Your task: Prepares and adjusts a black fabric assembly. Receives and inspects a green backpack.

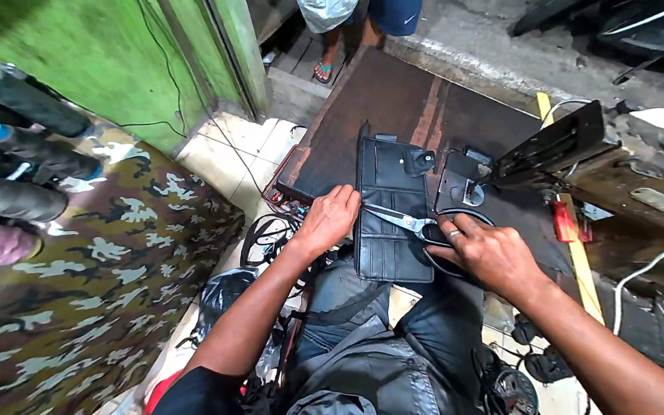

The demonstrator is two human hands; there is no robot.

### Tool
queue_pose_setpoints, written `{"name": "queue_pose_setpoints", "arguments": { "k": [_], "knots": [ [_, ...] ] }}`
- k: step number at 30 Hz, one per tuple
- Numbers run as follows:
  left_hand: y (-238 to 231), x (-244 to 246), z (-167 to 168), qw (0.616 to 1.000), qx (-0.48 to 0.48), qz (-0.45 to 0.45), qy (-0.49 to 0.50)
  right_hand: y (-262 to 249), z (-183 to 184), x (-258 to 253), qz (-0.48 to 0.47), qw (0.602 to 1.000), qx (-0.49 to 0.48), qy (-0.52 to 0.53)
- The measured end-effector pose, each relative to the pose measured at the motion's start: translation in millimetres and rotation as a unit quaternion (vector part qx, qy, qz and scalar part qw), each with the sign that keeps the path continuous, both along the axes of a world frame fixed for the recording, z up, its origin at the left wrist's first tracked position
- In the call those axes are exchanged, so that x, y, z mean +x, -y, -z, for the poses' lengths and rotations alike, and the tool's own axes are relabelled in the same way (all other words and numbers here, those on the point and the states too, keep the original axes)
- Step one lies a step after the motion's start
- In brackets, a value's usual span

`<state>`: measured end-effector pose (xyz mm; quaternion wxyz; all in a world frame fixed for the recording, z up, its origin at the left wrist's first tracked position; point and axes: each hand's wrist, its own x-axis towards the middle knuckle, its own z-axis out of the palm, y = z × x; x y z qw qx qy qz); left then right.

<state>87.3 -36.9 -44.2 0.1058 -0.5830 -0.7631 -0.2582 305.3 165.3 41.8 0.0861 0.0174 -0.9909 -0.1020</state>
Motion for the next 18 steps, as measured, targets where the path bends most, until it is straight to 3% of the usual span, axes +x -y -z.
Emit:
{"name": "queue_pose_setpoints", "arguments": {
  "k": [8, 14, 18],
  "knots": [
    [0.3, -0.9, -3.5, 0.999, 0.012, -0.004, 0.034, -4.3, -0.3, -3.9, 0.0, 1.0, -0.021, 0.008],
    [31.2, 6.3, -11.5, 0.965, 0.051, -0.148, 0.211, -9.3, 7.9, 22.7, 0.131, 0.976, -0.172, -0.014],
    [36.1, 41.2, -2.6, 0.97, 0.004, -0.122, 0.212, -19.5, 33.1, 54.9, 0.167, 0.964, -0.2, -0.051]
  ]
}}
